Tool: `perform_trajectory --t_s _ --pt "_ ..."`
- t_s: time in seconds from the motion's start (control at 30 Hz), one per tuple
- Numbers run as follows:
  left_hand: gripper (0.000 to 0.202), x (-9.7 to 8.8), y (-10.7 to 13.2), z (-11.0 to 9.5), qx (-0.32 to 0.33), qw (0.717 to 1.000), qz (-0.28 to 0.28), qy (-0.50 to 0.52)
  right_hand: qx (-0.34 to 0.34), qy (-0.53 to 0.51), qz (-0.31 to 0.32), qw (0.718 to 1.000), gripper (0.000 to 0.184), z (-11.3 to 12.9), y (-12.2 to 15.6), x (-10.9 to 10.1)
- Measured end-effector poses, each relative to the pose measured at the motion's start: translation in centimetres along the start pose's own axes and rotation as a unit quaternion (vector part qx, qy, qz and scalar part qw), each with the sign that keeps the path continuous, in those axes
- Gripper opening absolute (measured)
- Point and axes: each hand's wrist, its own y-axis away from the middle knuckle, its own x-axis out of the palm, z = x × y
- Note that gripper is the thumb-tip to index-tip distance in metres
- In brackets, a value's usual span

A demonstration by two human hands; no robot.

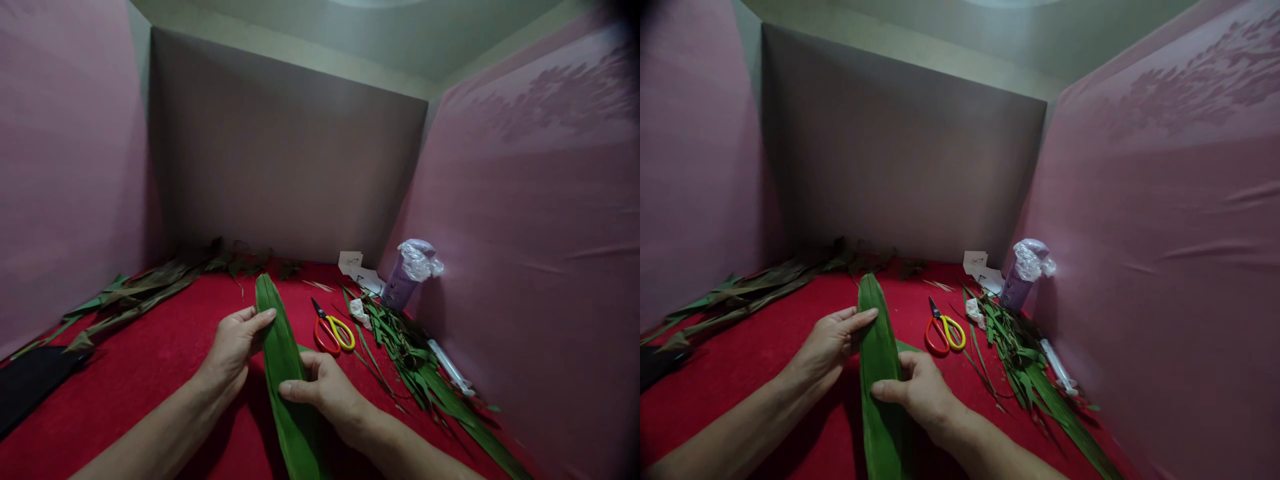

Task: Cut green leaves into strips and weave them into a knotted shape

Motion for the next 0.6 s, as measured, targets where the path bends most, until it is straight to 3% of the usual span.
perform_trajectory --t_s 0.6 --pt "0.021 -0.51 -0.66 0.64 0.016 1.000 0.009 -0.004 -0.019 -0.004 0.022 1.000 0.040 -0.65 -0.21 -0.44"
